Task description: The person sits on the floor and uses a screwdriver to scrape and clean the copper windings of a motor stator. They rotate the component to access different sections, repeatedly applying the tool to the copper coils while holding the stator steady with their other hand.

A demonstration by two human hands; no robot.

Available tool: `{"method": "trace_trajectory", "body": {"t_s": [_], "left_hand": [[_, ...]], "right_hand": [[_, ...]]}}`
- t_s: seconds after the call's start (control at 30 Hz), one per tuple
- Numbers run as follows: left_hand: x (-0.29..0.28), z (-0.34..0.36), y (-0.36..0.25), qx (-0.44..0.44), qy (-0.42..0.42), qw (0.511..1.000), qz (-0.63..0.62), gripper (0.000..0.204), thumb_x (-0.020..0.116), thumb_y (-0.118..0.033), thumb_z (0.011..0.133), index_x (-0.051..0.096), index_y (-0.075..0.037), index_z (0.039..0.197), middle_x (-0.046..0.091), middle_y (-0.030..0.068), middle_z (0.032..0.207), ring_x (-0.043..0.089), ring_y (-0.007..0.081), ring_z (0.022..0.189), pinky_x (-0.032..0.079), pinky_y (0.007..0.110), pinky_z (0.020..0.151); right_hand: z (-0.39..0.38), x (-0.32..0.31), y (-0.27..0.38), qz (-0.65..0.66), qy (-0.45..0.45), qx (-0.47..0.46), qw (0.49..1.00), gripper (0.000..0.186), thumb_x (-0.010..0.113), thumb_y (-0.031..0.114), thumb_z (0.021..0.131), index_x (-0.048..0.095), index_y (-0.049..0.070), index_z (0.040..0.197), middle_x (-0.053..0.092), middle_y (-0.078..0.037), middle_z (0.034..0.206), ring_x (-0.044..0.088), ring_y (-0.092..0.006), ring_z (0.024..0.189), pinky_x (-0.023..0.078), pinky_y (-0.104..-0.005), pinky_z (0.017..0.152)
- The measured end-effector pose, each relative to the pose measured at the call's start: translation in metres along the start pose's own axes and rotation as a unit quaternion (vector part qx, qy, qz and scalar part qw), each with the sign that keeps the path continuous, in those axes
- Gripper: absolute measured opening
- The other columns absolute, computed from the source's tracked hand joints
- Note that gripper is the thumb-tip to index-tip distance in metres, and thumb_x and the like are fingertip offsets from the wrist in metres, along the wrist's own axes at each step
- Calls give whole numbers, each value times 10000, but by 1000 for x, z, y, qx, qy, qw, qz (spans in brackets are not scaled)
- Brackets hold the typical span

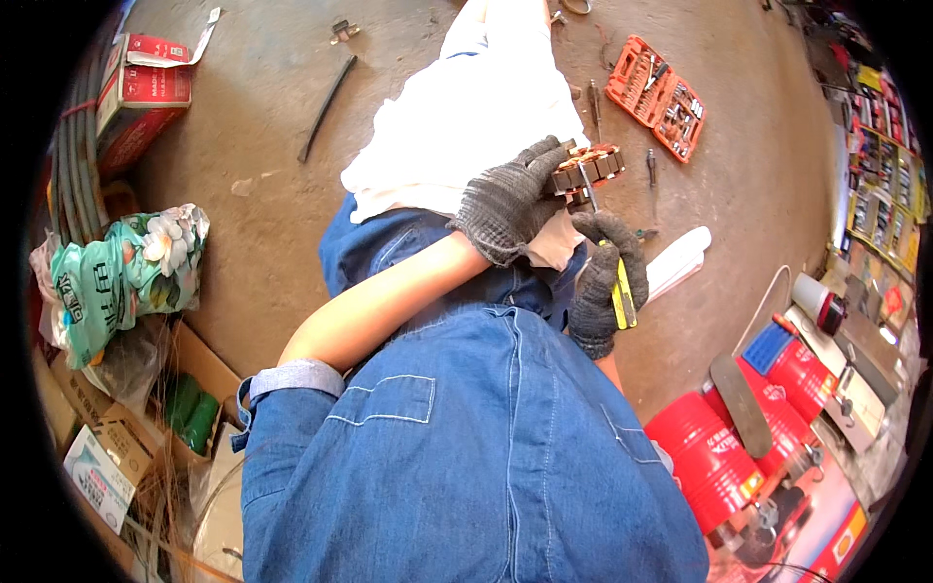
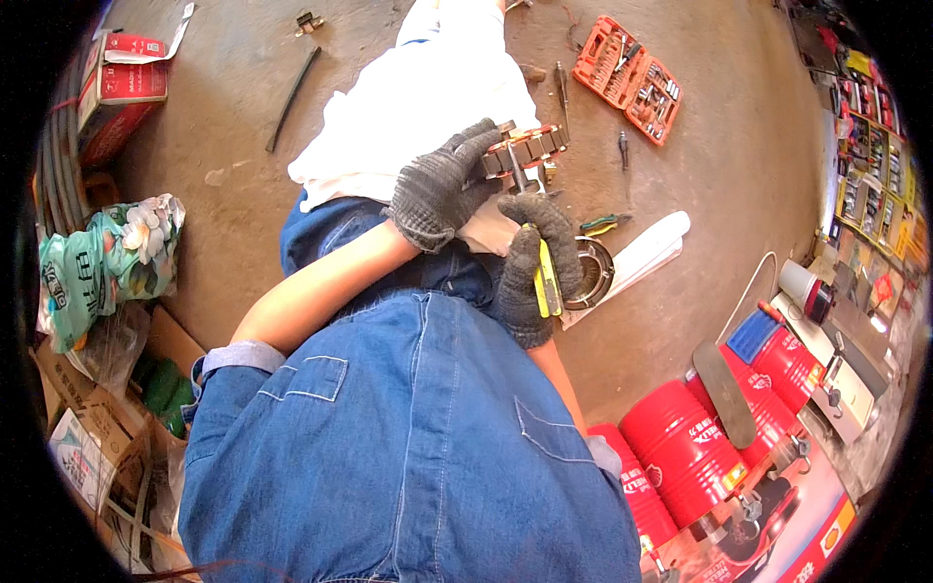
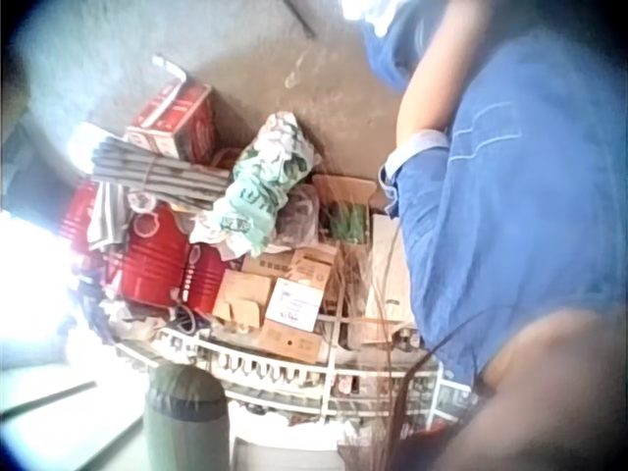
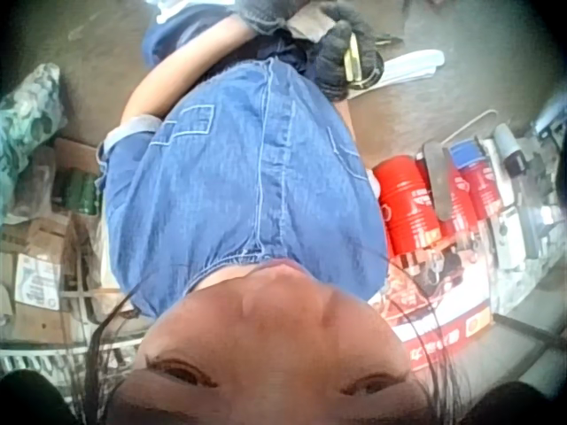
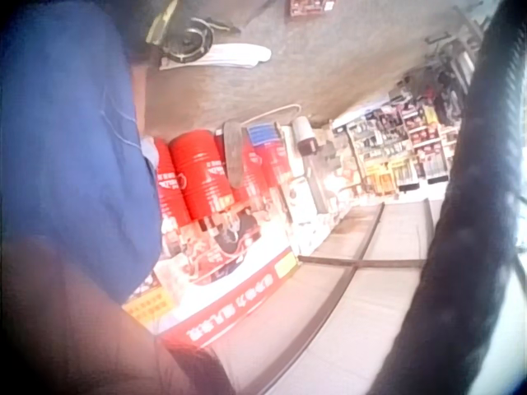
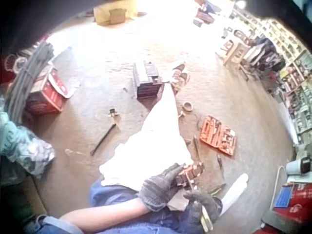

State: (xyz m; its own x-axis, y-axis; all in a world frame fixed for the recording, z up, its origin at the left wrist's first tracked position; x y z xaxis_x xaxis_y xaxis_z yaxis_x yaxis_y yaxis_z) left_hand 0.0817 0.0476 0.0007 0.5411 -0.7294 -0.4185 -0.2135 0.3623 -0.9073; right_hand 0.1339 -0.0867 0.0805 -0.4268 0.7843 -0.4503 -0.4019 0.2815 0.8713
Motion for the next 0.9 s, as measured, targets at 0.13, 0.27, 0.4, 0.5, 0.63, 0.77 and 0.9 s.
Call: {"method": "trace_trajectory", "body": {"t_s": [0.13,0.27,0.4,0.5,0.63,0.77,0.9], "left_hand": [[-1,1,4,-5,-13,1000,-7,622,779,-219,763,540,-132,1330,591,138,1321,650,338,1052,548,396,838],[-2,-1,0,2,-13,1000,-9,617,784,-208,758,545,-139,1323,592,131,1323,650,339,1053,549,397,836],[-1,-4,-8,53,-18,998,34,613,778,-211,757,548,-147,1321,590,126,1328,649,337,1055,550,397,833],[3,-2,-14,69,-17,997,36,591,760,-217,769,553,-148,1318,590,119,1329,649,337,1054,552,396,829],[6,-2,-15,76,-2,996,50,563,739,-222,784,557,-150,1312,586,98,1337,652,336,1043,555,394,821],[9,-4,-15,78,2,995,59,554,735,-232,790,557,-148,1308,579,85,1344,652,332,1036,557,395,819],[5,-4,-25,106,-12,993,59,529,716,-233,805,559,-127,1298,576,81,1344,647,321,1031,555,397,818]], "right_hand": [[7,5,8,-4,14,10,1000,359,508,293,1000,631,-33,1085,698,-150,1000,649,-247,960,497,-384,902],[7,-2,3,143,-30,-22,989,488,549,429,981,576,-13,1186,650,-175,1126,620,-261,1048,479,-406,948],[10,-14,18,59,8,-63,996,427,551,365,976,594,-23,1150,664,-176,1078,635,-256,1007,492,-388,921],[6,-26,8,35,-5,5,999,364,548,315,969,634,-26,1059,690,-154,989,645,-243,937,498,-379,883],[0,-40,3,30,-36,44,998,304,537,232,961,667,-43,965,701,-118,871,642,-220,877,493,-370,826],[3,-41,-13,105,-72,127,984,298,523,209,982,656,-56,959,697,-132,833,646,-194,771,506,-330,758],[7,-46,-15,62,-120,79,988,270,509,184,996,648,-47,969,699,-149,848,658,-202,802,511,-332,777]]}}
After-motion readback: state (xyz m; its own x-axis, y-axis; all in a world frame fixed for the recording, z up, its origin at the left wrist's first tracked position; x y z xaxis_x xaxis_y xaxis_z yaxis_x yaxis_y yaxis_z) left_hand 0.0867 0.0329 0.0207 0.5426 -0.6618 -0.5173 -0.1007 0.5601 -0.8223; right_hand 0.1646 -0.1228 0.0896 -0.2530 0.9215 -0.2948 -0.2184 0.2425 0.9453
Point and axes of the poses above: each hand's wrist, its own z-axis towards the middle knuckle, its own x-axis out of the palm, y = z × x, the point moved 8 cm from there along z, towards the middle knuckle
